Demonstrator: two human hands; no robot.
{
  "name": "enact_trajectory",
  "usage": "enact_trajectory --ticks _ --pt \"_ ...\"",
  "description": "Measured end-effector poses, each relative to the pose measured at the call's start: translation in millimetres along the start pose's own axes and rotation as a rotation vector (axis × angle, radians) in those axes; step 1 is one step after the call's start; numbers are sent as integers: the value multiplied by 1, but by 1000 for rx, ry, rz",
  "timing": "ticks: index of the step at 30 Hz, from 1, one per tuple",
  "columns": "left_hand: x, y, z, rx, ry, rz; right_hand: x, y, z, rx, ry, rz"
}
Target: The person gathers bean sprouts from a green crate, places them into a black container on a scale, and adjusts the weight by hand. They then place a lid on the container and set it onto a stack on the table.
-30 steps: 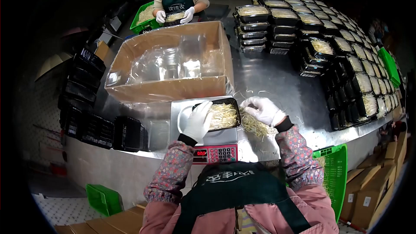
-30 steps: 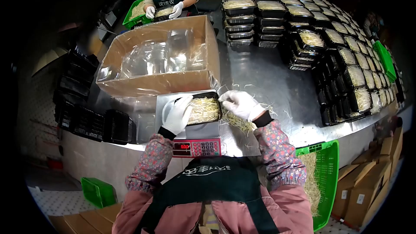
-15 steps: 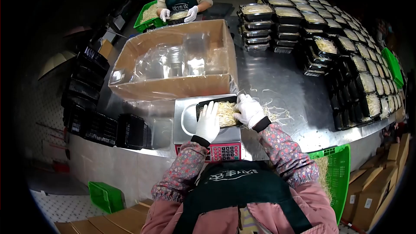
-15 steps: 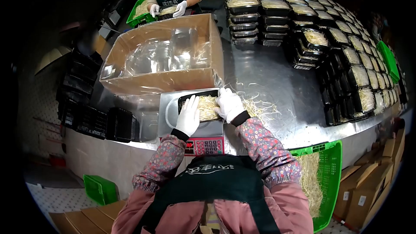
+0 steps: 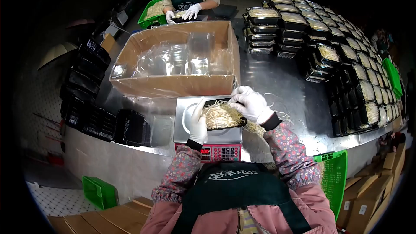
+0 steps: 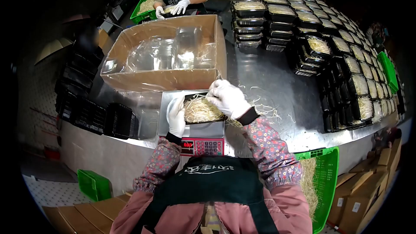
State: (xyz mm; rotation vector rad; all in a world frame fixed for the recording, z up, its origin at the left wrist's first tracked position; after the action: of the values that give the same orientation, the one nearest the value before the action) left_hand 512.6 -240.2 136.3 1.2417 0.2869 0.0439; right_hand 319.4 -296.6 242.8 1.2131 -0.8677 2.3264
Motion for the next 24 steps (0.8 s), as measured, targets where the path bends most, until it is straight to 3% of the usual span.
enact_trajectory --ticks 3,4,5,8,11,15,19,24 --pt "12 7 -6 31 86 -176 -52 -4 -1 -14 -24 125" --pt "11 7 -8 36 129 -357 -63 -4 -3 -6 -86 -20" --pt "17 7 -10 10 108 -265 -72 -3 -5 2 -146 -165" --pt "44 -12 -18 -37 36 30 -71 8 -17 -14 -176 -117" --pt "28 25 -25 -82 -143 452 -44 14 -20 -84 -173 -11" --pt "1 46 -19 -152 -345 744 -49 10 -18 -76 -189 -21" --pt "-26 46 4 -176 -482 928 -71 -12 -14 9 -239 -209" --pt "-19 8 7 -209 -355 776 -77 5 -18 -58 -197 -129"
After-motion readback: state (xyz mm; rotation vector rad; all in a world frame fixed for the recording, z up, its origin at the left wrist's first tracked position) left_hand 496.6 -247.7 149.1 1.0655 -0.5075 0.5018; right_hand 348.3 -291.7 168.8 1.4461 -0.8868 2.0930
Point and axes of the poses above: each hand's wrist, its own z-axis towards the middle knuckle, its own x-axis out of the back of the hand, y = z × x, the point moved 8 cm from there along z, towards the middle knuckle, and after that the axes turned 14 degrees about -z, right-handed, at the moved point
